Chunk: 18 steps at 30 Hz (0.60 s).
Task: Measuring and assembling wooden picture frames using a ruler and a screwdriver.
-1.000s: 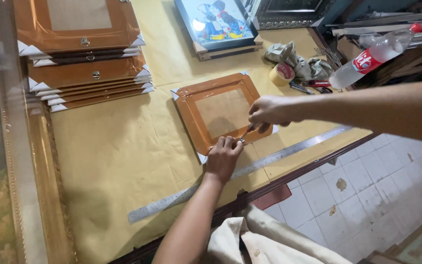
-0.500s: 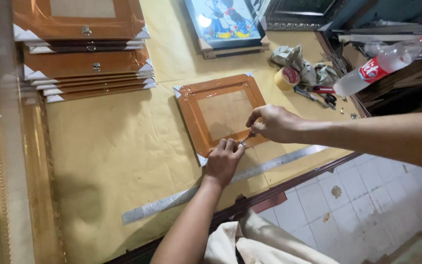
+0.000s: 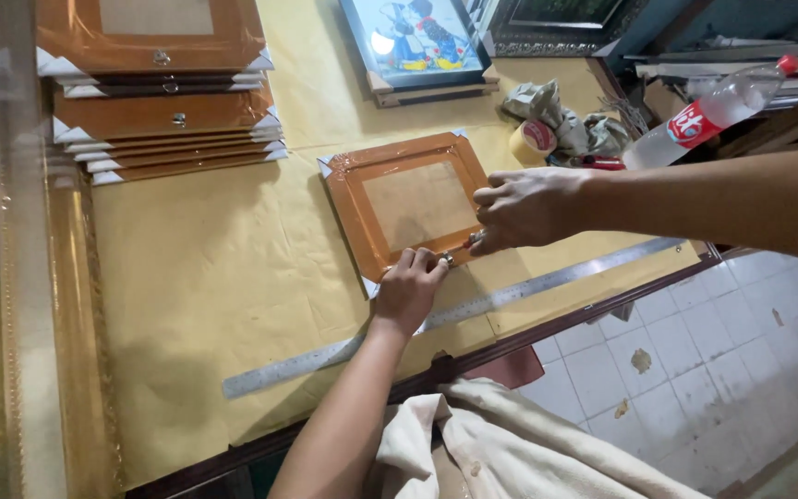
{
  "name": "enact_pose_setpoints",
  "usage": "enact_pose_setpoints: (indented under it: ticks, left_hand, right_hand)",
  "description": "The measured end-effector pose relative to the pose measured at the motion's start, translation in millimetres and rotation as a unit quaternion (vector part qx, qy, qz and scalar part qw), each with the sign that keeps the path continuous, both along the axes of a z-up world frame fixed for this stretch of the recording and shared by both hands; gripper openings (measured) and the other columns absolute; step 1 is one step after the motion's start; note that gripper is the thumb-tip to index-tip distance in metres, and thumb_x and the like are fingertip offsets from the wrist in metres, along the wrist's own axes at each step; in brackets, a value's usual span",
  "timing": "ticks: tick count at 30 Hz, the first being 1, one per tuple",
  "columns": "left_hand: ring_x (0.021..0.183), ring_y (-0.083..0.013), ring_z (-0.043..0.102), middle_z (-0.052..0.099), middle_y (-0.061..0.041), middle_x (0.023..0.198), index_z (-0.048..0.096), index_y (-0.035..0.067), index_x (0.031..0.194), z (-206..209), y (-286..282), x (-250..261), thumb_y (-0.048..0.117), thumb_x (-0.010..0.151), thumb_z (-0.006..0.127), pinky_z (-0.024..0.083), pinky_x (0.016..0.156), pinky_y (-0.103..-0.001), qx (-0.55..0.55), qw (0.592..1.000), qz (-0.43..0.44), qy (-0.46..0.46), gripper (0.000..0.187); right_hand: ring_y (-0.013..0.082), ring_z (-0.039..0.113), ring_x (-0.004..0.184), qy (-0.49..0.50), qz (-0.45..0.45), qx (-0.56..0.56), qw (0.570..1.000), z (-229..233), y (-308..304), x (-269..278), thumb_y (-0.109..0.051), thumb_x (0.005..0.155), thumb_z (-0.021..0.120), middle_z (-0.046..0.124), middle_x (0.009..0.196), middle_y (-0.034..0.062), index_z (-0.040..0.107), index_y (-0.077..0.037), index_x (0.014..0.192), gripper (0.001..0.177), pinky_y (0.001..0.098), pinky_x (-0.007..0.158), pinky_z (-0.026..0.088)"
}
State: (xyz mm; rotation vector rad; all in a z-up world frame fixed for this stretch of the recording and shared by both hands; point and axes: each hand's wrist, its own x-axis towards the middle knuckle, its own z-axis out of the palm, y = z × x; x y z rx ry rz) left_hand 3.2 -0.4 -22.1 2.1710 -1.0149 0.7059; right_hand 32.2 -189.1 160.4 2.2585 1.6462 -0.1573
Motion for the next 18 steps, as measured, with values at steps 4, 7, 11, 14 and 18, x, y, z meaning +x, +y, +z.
enact_pose_setpoints:
  ticks: [4, 7, 11, 14, 18]
  left_hand:
    - [0.075, -0.0145, 0.051, 0.047, 0.002, 0.077, 0.056, 0.023, 0.082, 1, 1, 2, 0.011, 0.074, 0.059, 0.047, 0.049, -0.022, 0.012, 1.000, 0.012, 0.004, 0.015]
    - [0.074, -0.0150, 0.051, 0.047, 0.002, 0.076, 0.055, 0.023, 0.082, 3, -1, 0, 0.010, 0.073, 0.059, 0.046, 0.047, -0.023, 0.019, 1.000, 0.014, 0.006, 0.016]
    - [0.077, -0.0138, 0.052, 0.048, 0.003, 0.078, 0.055, 0.022, 0.077, 0, -2, 4, 0.012, 0.076, 0.058, 0.048, 0.050, -0.022, 0.030, 0.999, 0.013, -0.003, 0.010]
    - [0.078, -0.0134, 0.052, 0.048, 0.004, 0.079, 0.055, 0.022, 0.077, 2, 0, 1, 0.013, 0.076, 0.059, 0.049, 0.050, -0.022, 0.037, 0.999, 0.016, -0.005, 0.010]
    - [0.077, -0.0125, 0.053, 0.048, 0.004, 0.078, 0.057, 0.023, 0.077, 15, 4, 0, 0.015, 0.077, 0.060, 0.050, 0.050, -0.023, 0.043, 0.999, 0.017, -0.017, 0.009]
  right_hand:
    - [0.0226, 0.059, 0.056, 0.093, -0.090, -0.020, 0.991, -4, 26, -5, -0.023, 0.083, 0.040, 0.057, 0.055, 0.0049, 0.057, -0.022, 0.094, 0.020, 0.0332, 0.054, 0.048]
    - [0.0241, 0.066, 0.080, 0.169, -0.516, 0.020, 0.840, 0, 41, -1, -0.024, 0.084, 0.044, 0.070, 0.081, -0.0012, 0.061, -0.022, 0.102, 0.025, 0.0405, 0.070, 0.051]
    - [0.0140, 0.066, 0.062, 0.195, -0.701, 0.047, 0.684, -7, 23, 26, -0.034, 0.087, 0.042, 0.065, 0.058, 0.0002, 0.062, -0.023, 0.095, 0.025, 0.0301, 0.064, 0.049]
    - [0.0169, 0.066, 0.070, 0.226, -0.683, 0.005, 0.695, 20, 39, 24, -0.050, 0.082, 0.045, 0.067, 0.064, 0.0040, 0.057, -0.020, 0.103, 0.038, 0.0324, 0.070, 0.049]
    - [0.0303, 0.065, 0.080, 0.239, -0.406, 0.048, 0.881, 28, 27, 12, -0.011, 0.067, 0.069, 0.066, 0.077, 0.0114, 0.061, -0.016, 0.095, 0.030, 0.0428, 0.070, 0.051]
